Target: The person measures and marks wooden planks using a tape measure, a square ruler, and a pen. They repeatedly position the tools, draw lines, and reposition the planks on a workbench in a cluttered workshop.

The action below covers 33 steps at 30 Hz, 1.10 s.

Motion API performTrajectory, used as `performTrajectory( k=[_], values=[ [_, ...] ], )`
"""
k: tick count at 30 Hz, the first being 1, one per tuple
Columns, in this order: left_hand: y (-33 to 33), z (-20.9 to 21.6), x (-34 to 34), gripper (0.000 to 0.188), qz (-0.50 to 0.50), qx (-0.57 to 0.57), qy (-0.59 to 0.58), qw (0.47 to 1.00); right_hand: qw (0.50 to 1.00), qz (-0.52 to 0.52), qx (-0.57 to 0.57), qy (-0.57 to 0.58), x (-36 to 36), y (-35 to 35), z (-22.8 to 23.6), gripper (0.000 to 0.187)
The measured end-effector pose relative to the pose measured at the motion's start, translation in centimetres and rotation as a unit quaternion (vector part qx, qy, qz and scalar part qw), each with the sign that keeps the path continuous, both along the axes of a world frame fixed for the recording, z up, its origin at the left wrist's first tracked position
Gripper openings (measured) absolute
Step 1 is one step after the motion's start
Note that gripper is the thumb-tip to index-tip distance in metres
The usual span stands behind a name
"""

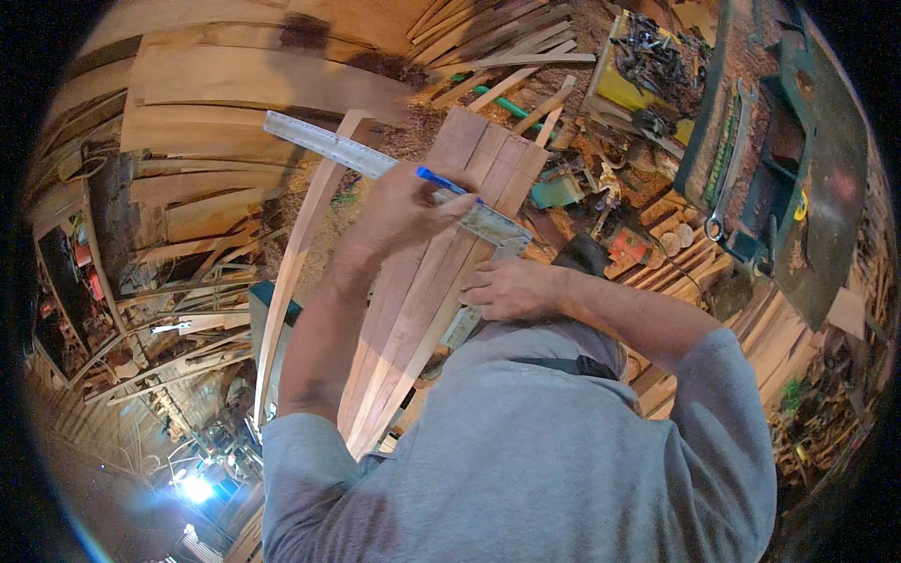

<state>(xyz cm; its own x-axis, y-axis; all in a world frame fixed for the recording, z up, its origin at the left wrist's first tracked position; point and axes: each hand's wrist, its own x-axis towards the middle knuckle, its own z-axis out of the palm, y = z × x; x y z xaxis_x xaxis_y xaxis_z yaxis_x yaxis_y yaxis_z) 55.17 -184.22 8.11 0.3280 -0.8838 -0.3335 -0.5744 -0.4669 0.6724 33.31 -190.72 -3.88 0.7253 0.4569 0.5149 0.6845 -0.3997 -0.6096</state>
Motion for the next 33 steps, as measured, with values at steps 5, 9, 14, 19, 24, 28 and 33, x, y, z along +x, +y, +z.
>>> performTrajectory(
  k=[5, 9, 14, 19, 24, 28, 33],
  values=[
    [0.5, -0.3, 2.5, 0.022, 0.047, 0.052, 0.058, 0.996, 1.0, 0.02, -0.01, 0.014, 0.0, -0.5, 0.8, 0.014],
    [-0.8, 1.3, 0.1, 0.022, -0.025, 0.054, -0.033, 0.998, 1.0, 0.003, -0.011, 0.001, 0.1, -0.3, 0.3, 0.014],
    [-0.1, 1.0, 1.8, 0.019, -0.003, 0.042, -0.022, 0.999, 0.998, 0.026, -0.032, 0.042, 0.0, -0.8, 1.4, 0.015],
    [-1.3, 0.4, -2.7, 0.017, -0.099, -0.003, -0.067, 0.993, 0.999, 0.017, -0.038, 0.027, 0.1, -0.7, 1.4, 0.016],
    [-1.1, 0.1, -2.0, 0.02, 0.01, 0.018, 0.047, 0.999, 0.998, 0.014, -0.049, 0.041, -0.1, -0.8, 1.6, 0.017],
    [-0.8, -0.3, -1.8, 0.023, -0.002, 0.036, 0.058, 0.998, 0.997, 0.032, -0.063, 0.044, 0.2, -1.0, 1.5, 0.019],
    [-0.7, 0.4, -1.5, 0.02, 0.013, 0.039, 0.055, 0.998, 0.998, 0.015, -0.047, 0.046, -0.4, -0.3, 0.4, 0.017]
  ],
)
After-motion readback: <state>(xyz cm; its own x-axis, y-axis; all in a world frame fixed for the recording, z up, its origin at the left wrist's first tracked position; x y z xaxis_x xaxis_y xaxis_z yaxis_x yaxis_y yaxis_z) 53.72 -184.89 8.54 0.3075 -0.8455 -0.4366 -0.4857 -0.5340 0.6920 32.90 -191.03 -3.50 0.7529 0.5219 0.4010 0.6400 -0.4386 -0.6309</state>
